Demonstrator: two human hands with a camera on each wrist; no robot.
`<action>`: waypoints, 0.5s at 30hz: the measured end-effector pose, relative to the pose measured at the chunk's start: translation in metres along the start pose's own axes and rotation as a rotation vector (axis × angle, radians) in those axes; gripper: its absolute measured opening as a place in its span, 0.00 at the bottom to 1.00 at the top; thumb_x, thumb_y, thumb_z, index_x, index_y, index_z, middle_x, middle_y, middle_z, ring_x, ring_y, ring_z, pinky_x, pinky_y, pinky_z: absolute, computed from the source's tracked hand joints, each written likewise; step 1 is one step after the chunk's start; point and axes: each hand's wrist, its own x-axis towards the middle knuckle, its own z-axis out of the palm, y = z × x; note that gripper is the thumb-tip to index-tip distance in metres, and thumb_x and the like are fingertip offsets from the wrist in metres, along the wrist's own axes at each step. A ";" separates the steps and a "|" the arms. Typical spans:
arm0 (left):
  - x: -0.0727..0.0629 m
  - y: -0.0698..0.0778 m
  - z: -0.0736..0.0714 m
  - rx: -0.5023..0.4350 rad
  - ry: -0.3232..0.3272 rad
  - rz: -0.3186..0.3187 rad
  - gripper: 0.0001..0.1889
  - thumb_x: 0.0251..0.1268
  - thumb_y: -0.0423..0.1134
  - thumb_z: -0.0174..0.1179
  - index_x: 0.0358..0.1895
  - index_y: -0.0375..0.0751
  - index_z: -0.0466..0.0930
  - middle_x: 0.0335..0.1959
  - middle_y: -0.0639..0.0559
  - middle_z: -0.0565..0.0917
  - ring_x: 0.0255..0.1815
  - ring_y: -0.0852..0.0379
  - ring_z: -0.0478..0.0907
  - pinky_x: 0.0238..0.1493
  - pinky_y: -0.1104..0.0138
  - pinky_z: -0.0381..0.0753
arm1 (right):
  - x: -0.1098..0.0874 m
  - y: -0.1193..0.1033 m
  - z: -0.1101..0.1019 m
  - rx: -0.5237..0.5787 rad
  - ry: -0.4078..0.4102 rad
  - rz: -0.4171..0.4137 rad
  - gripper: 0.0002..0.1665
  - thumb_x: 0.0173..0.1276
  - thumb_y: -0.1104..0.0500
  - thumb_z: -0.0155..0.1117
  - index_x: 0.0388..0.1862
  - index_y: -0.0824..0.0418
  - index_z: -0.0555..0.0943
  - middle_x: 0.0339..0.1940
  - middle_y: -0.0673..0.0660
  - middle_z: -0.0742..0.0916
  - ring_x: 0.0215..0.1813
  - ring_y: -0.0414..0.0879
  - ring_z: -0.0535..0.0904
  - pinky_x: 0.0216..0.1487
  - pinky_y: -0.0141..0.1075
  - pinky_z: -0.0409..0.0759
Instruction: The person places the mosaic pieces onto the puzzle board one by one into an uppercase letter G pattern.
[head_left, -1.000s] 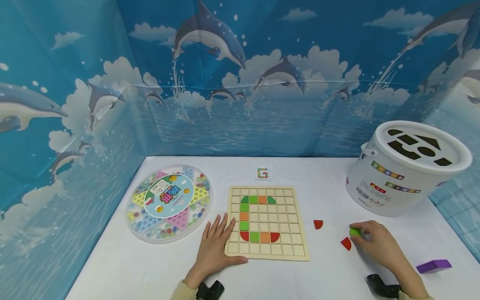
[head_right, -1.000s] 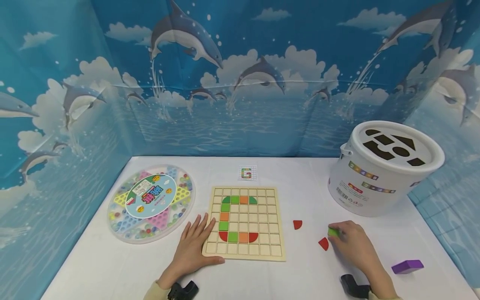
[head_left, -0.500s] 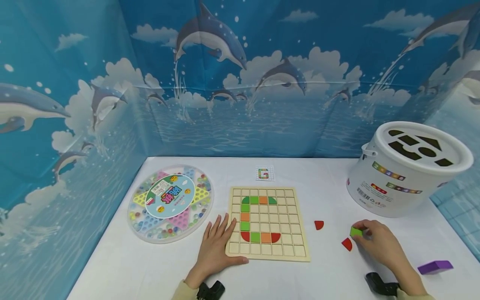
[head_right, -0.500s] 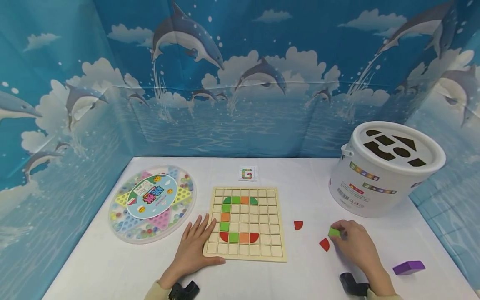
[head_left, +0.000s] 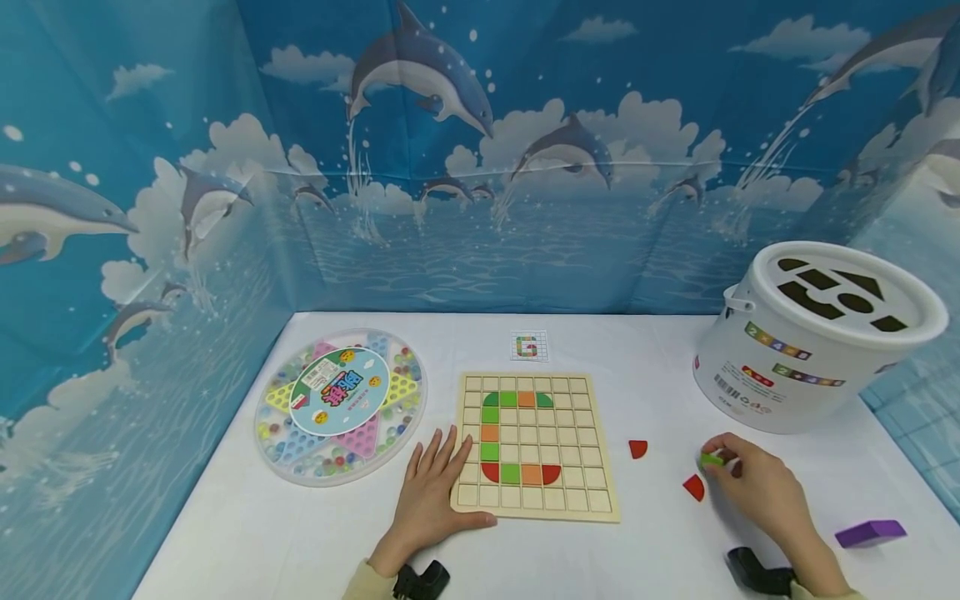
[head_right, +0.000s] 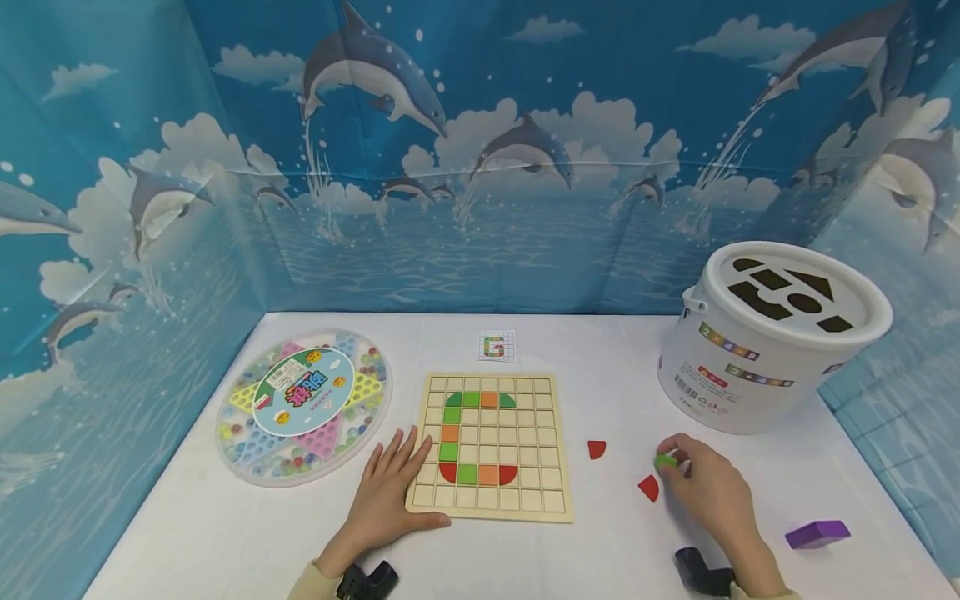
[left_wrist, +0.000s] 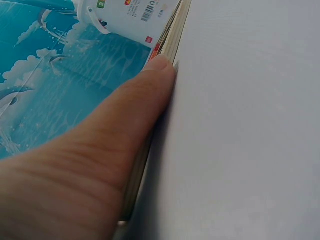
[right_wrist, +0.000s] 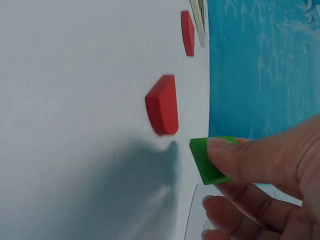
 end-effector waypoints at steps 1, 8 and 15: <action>0.000 0.000 0.000 -0.002 0.001 0.001 0.57 0.41 0.76 0.60 0.74 0.45 0.56 0.75 0.44 0.52 0.74 0.42 0.43 0.68 0.46 0.41 | 0.000 -0.003 0.001 0.003 0.009 -0.006 0.14 0.59 0.63 0.68 0.44 0.65 0.79 0.29 0.53 0.81 0.25 0.47 0.69 0.22 0.37 0.67; 0.000 0.001 -0.003 -0.002 -0.004 -0.003 0.57 0.41 0.74 0.61 0.74 0.45 0.56 0.75 0.44 0.52 0.74 0.42 0.43 0.68 0.46 0.41 | 0.004 -0.038 0.015 0.032 0.117 -0.100 0.11 0.55 0.63 0.71 0.38 0.63 0.81 0.24 0.51 0.79 0.22 0.45 0.68 0.19 0.35 0.66; 0.000 0.003 -0.004 -0.003 -0.020 -0.009 0.57 0.41 0.74 0.62 0.74 0.45 0.56 0.75 0.44 0.52 0.74 0.42 0.43 0.68 0.46 0.41 | 0.015 -0.079 0.040 0.069 0.136 -0.230 0.11 0.51 0.61 0.76 0.27 0.55 0.80 0.22 0.48 0.76 0.24 0.42 0.67 0.22 0.34 0.64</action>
